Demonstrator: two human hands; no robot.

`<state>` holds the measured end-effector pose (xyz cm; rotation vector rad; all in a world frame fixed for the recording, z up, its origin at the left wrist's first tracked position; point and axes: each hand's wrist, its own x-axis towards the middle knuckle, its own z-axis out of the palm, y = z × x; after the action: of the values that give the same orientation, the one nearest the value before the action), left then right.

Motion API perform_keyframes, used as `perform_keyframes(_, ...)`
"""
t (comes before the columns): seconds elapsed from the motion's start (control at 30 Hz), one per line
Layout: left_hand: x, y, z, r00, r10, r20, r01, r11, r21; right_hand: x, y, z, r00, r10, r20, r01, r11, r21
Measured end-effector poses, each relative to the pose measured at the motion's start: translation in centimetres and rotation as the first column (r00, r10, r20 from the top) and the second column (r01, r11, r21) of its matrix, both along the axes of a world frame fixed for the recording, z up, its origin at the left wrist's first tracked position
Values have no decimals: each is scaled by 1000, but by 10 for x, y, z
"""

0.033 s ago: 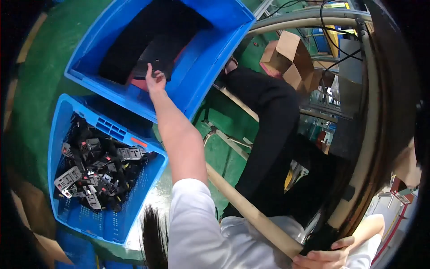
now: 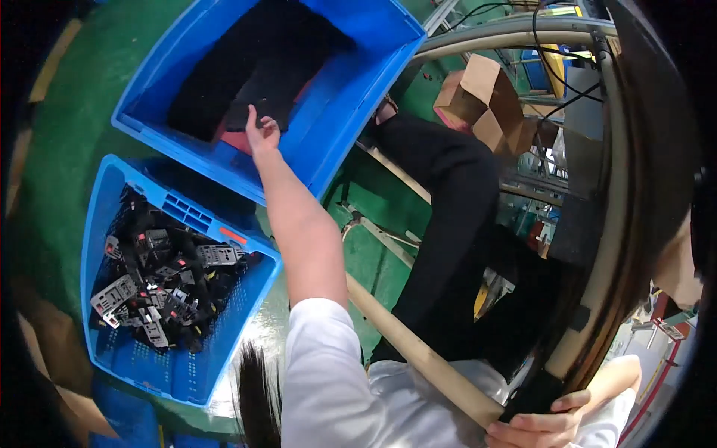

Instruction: Assembling electrical power socket components using a manual press machine on a production line.

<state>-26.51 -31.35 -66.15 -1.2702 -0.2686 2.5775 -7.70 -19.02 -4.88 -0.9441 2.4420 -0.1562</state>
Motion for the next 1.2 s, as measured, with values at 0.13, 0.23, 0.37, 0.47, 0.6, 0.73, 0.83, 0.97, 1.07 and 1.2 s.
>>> perform_keyframes(0.13, -7, 22, 101, 996, 47, -78, -50, 998, -36, 7, -4, 12, 999, 23, -42, -23, 1000, 3)
perform_keyframes(0.23, -12, 2, 134, 985, 26, -171, -31, 999, -27, 18, -12, 33, 994, 56, -90, -60, 998, -35)
perform_keyframes(0.37, -8, -19, 188, 959, 56, -277, -83, 993, -88, 13, -12, 28, 985, 115, -128, -126, 989, -81)
perform_keyframes(0.47, 9, -30, 253, 804, -63, -592, -29, 989, -146, 20, -8, 23, 992, 32, -125, -52, 985, -166)
perform_keyframes(0.6, 46, -53, 325, 729, 3, -684, -144, 978, -149, 24, -9, 17, 994, -27, -101, -5, 952, -306)
perform_keyframes(0.73, 89, -76, 382, 605, -31, -795, -173, 970, -169, 30, -8, 7, 981, -61, -183, -17, 917, -399)
perform_keyframes(0.83, 123, -76, 458, 608, -66, -792, -195, 954, -229, 30, -4, 5, 966, -77, -248, -37, 905, -424)
perform_keyframes(0.97, 161, -79, 518, 685, -118, -719, -161, 938, -307, 26, 2, -3, 977, -152, -150, 6, 720, -693)
perform_keyframes(1.07, 185, -74, 560, 576, -80, -813, -129, 974, -187, 22, 11, -2, 960, -238, -150, -37, 422, -906)
perform_keyframes(1.2, 217, -55, 620, 510, -146, -848, -78, 974, -215, 42, 43, 46, 898, -381, -220, -68, 375, -924)
